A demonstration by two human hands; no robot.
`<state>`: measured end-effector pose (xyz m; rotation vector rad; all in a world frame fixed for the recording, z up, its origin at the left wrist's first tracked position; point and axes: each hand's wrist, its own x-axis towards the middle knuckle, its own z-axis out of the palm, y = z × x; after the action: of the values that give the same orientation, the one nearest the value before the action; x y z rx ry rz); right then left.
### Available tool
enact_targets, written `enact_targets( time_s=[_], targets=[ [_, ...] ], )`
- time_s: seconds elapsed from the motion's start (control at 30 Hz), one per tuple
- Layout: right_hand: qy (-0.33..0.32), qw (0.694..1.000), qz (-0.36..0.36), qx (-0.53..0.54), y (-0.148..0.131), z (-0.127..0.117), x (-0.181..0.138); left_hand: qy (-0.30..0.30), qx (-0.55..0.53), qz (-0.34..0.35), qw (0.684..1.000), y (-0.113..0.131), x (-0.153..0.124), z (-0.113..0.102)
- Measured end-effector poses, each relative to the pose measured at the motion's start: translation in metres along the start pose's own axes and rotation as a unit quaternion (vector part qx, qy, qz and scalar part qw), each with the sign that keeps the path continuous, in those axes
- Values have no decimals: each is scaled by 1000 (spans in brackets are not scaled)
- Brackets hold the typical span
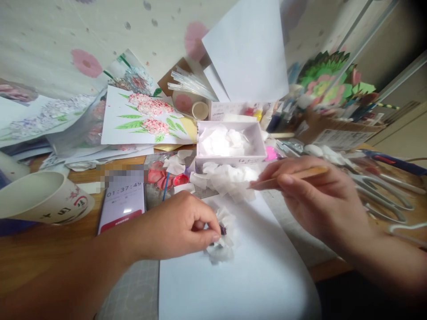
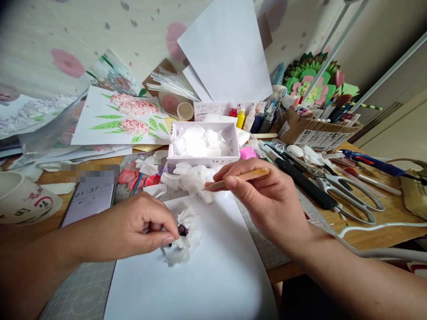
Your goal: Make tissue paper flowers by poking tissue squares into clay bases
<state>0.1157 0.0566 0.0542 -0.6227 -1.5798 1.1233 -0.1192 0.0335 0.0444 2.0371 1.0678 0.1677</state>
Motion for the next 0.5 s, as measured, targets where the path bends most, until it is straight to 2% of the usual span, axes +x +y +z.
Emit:
enact_targets(
  time_s=[0.07, 0.13, 0.27, 0.4, 0.5],
  targets=[
    [-53, 996, -16, -72, -3, 5, -4, 25, -11, -27, 999, 0, 0, -2],
    [-133, 981, -47, -132, -6, 11, -8, 48, -37, -50, 997, 0, 0, -3],
    [-259, 945, -103, -171, -4, 21, -13, 51, -104, -40, 992, 0, 0, -4],
    [-302, 924, -122, -200, -2, 24, -14, 38, -106, -105, 988, 0, 3, 1],
    [-288, 933, -106, -187, -4, 23, -13, 62, -64, -124, 988, 2, 5, 5]
  ],
)
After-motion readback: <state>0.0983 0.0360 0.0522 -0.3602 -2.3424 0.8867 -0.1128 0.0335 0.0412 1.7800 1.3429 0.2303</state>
